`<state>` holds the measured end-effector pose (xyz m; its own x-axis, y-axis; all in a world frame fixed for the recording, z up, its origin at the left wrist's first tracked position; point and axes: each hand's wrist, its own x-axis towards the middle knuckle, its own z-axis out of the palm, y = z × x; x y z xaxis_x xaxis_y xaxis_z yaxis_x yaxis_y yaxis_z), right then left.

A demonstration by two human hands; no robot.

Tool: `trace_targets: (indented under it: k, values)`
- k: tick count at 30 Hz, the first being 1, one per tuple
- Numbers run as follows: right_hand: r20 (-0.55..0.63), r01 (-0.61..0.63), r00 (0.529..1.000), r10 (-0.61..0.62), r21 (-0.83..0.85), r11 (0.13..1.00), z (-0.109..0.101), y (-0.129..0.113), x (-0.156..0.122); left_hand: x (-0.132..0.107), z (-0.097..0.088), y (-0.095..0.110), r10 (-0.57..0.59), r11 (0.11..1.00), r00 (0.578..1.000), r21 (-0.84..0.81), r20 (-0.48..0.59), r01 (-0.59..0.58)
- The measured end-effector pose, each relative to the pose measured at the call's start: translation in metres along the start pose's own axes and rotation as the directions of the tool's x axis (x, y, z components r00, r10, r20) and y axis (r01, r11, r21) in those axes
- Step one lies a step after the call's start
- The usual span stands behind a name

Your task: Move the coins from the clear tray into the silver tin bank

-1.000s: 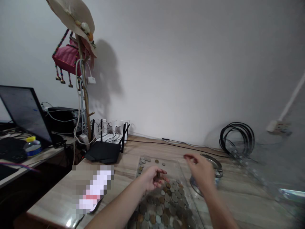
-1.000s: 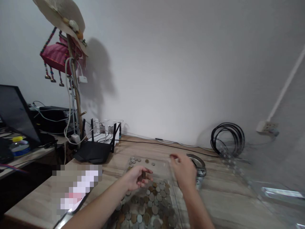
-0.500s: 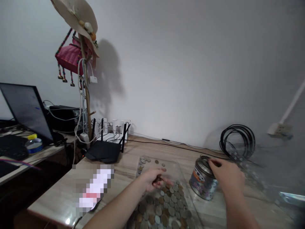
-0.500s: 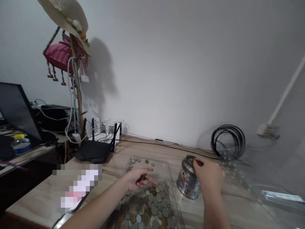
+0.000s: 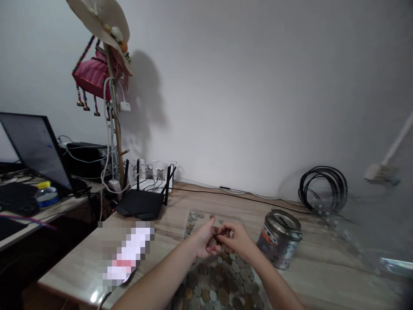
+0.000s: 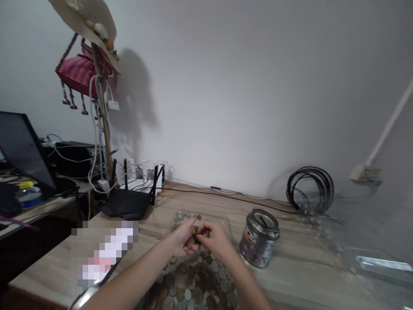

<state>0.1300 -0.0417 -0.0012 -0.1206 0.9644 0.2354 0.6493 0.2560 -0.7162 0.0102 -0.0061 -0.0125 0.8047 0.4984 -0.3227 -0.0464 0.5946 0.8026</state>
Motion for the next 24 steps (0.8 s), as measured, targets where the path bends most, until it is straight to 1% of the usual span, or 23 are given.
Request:
trace_targets:
  k: [1,2,3,4,5,6,7,8,9,10,11,12,13,16,18,21,24]
  values:
    - [-0.017,0.003,1.000,-0.003,0.015,1.000,-0.007,0.000,0.000,0.000,0.000,0.000,-0.006,1.000,1.000,0.011,0.014,0.006]
    - [-0.060,0.014,0.998,-0.013,0.019,1.000,-0.016,0.001,-0.001,0.000,-0.001,0.000,-0.008,1.000,1.000,0.019,0.021,0.007]
    - [-0.132,0.024,0.991,-0.024,0.003,1.000,-0.028,0.001,-0.003,0.000,-0.001,0.000,-0.005,1.000,1.000,0.023,0.015,0.005]
    - [-0.235,0.018,0.972,-0.025,-0.035,0.999,-0.042,0.002,-0.005,0.000,-0.002,0.000,0.003,1.000,1.000,0.023,-0.006,-0.002]
    - [-0.355,-0.027,0.935,-0.007,-0.092,0.995,-0.057,0.004,-0.009,0.000,-0.002,-0.001,0.013,1.000,0.999,0.021,-0.038,-0.013]
    - [-0.483,-0.118,0.875,0.027,-0.158,0.980,-0.072,0.005,-0.013,0.000,-0.003,-0.001,0.024,1.000,0.997,0.019,-0.072,-0.023]
    - [-0.602,-0.260,0.795,0.079,-0.220,0.940,-0.087,0.008,-0.018,0.000,-0.003,-0.001,0.032,0.999,0.995,0.019,-0.099,-0.030]
    - [-0.676,-0.416,0.723,0.143,-0.261,0.871,-0.100,0.010,-0.022,0.000,-0.003,-0.001,0.037,0.999,0.993,0.022,-0.115,-0.034]
    - [-0.725,-0.549,0.659,0.200,-0.282,0.787,-0.111,0.012,-0.026,0.000,-0.003,-0.001,0.038,0.999,0.992,0.025,-0.123,-0.035]
    - [-0.745,-0.643,0.619,0.251,-0.296,0.707,-0.119,0.013,-0.029,0.000,-0.002,-0.001,0.039,0.999,0.992,0.028,-0.123,-0.036]
    - [-0.743,-0.696,0.602,0.293,-0.309,0.648,-0.124,0.014,-0.031,0.000,-0.001,-0.001,0.039,0.999,0.991,0.032,-0.124,-0.035]
    - [-0.732,-0.719,0.603,0.316,-0.326,0.614,-0.127,0.015,-0.032,-0.001,0.000,-0.001,0.039,0.999,0.991,0.036,-0.129,-0.035]
    - [-0.725,-0.723,0.611,0.319,-0.346,0.598,-0.127,0.016,-0.033,-0.001,0.001,-0.001,0.039,0.999,0.990,0.041,-0.138,-0.034]
    - [-0.730,-0.715,0.627,0.273,-0.399,0.574,-0.123,0.016,-0.032,-0.003,0.004,0.000,0.050,0.998,0.983,0.049,-0.177,-0.042]
    - [-0.743,-0.714,0.625,0.240,-0.419,0.561,-0.122,0.015,-0.033,-0.003,0.004,0.000,0.059,0.998,0.979,0.048,-0.195,-0.051]
    - [-0.752,-0.717,0.621,0.220,-0.432,0.547,-0.126,0.015,-0.037,-0.002,0.003,-0.001,0.064,0.997,0.977,0.048,-0.201,-0.055]
    - [-0.735,-0.714,0.628,0.255,-0.414,0.564,-0.133,0.017,-0.040,-0.001,0.001,-0.002,0.065,0.997,0.981,0.050,-0.185,-0.057]
